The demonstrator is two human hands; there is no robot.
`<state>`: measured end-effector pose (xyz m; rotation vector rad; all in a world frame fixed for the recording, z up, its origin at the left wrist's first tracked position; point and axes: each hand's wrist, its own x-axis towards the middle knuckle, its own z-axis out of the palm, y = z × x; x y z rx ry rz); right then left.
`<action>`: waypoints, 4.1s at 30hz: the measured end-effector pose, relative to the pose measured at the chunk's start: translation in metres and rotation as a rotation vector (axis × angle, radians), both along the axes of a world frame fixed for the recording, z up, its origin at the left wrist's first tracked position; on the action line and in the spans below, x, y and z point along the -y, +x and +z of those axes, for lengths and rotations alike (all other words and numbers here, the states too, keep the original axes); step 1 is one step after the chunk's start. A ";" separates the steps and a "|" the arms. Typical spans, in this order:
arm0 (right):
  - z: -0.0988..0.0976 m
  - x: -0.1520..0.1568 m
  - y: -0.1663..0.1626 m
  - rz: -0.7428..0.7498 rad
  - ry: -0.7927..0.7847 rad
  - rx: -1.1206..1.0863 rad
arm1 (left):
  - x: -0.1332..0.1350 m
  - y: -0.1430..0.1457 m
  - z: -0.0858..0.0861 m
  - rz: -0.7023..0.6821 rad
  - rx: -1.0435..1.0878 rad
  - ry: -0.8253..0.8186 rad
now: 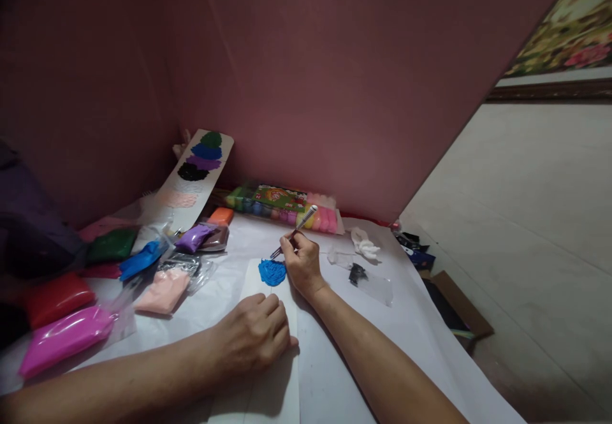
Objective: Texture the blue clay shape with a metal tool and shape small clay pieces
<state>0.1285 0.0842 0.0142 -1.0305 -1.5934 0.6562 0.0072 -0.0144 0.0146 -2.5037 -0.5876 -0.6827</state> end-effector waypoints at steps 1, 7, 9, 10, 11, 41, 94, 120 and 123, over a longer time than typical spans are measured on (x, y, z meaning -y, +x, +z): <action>0.000 0.000 0.000 0.031 -0.012 -0.028 | 0.000 0.000 -0.001 0.003 -0.003 -0.001; -0.001 0.000 -0.002 0.165 -0.065 -0.080 | 0.001 0.000 -0.001 0.016 -0.035 -0.029; -0.001 -0.001 -0.002 0.162 -0.056 -0.055 | 0.001 0.000 0.000 0.012 -0.029 -0.028; -0.002 -0.002 -0.002 0.162 -0.054 -0.044 | 0.001 0.000 0.000 0.012 -0.025 -0.028; -0.002 -0.002 -0.002 0.166 -0.057 -0.035 | 0.001 0.000 0.000 0.012 -0.019 -0.025; -0.004 -0.002 -0.003 0.185 -0.027 0.022 | 0.002 0.001 -0.002 0.017 0.010 -0.041; 0.002 -0.003 0.003 0.101 -0.137 -0.153 | 0.000 0.001 0.003 -0.005 0.036 -0.003; 0.025 -0.037 0.044 -0.054 -0.324 -0.365 | 0.004 -0.003 0.006 0.018 -0.035 -0.082; 0.032 -0.029 0.047 -0.018 -0.340 -0.304 | 0.004 -0.003 0.005 0.025 -0.054 -0.104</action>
